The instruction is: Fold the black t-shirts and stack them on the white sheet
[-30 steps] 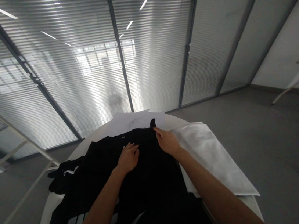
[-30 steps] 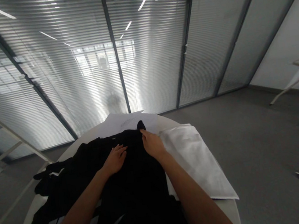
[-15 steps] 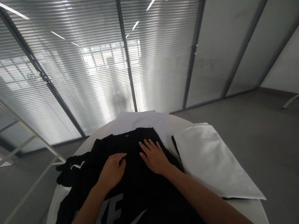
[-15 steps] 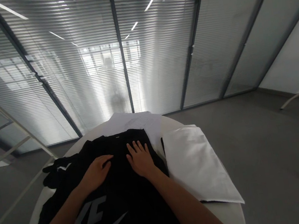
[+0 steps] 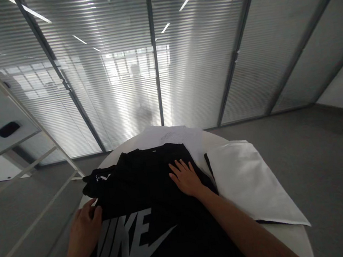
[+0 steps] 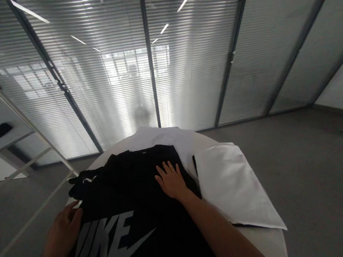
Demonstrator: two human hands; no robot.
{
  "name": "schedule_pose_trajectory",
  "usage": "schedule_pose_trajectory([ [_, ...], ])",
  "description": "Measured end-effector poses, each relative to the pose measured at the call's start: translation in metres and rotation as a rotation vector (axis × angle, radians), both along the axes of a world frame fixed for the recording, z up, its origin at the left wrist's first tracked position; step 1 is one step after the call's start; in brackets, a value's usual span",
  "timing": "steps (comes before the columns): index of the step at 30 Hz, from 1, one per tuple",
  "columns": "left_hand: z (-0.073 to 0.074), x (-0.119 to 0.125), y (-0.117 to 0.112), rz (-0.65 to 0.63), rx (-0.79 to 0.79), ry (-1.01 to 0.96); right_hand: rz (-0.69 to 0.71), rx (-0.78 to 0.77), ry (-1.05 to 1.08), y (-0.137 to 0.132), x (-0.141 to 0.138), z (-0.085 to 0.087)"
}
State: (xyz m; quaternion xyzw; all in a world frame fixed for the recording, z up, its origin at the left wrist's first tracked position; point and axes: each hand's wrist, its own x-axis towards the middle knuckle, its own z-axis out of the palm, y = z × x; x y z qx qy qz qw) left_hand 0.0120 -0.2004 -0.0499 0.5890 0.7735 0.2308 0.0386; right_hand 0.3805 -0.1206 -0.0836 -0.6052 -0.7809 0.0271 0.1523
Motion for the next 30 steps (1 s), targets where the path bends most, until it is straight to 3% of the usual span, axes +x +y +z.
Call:
schedule_pose_trajectory([
  [4, -0.006, -0.014, -0.021, 0.014, -0.077, -0.008, -0.025, 0.014, 0.039, -0.003, -0.002, 0.005],
  [7, -0.005, -0.019, -0.031, -0.017, -0.143, -0.122, -0.068, 0.019, 0.114, -0.001, 0.002, 0.017],
  [10, 0.003, -0.023, -0.035, -0.028, -0.218, -0.219, -0.129, -0.003, 0.273, 0.01, 0.016, 0.036],
  [13, 0.022, -0.025, -0.024, -0.022, -0.214, -0.188, -0.261, -0.076, 0.464, 0.029, 0.038, 0.053],
  [16, 0.05, -0.02, 0.012, -0.031, -0.161, -0.083, -0.421, -0.158, 0.546, 0.051, 0.058, 0.058],
  [20, 0.075, 0.001, 0.09, -0.111, -0.195, 0.051, -0.526, -0.287, 0.583, 0.075, 0.071, 0.05],
  [22, 0.075, 0.014, 0.131, -0.165, -0.236, 0.056, -0.528, -0.336, 0.607, 0.084, 0.07, 0.046],
  [25, 0.062, 0.027, 0.181, -0.193, -0.315, 0.035, -0.509, -0.38, 0.657, 0.092, 0.063, 0.045],
  [30, 0.041, 0.031, 0.219, -0.239, -0.388, -0.041, -0.442, -0.452, 0.783, 0.094, 0.053, 0.061],
])
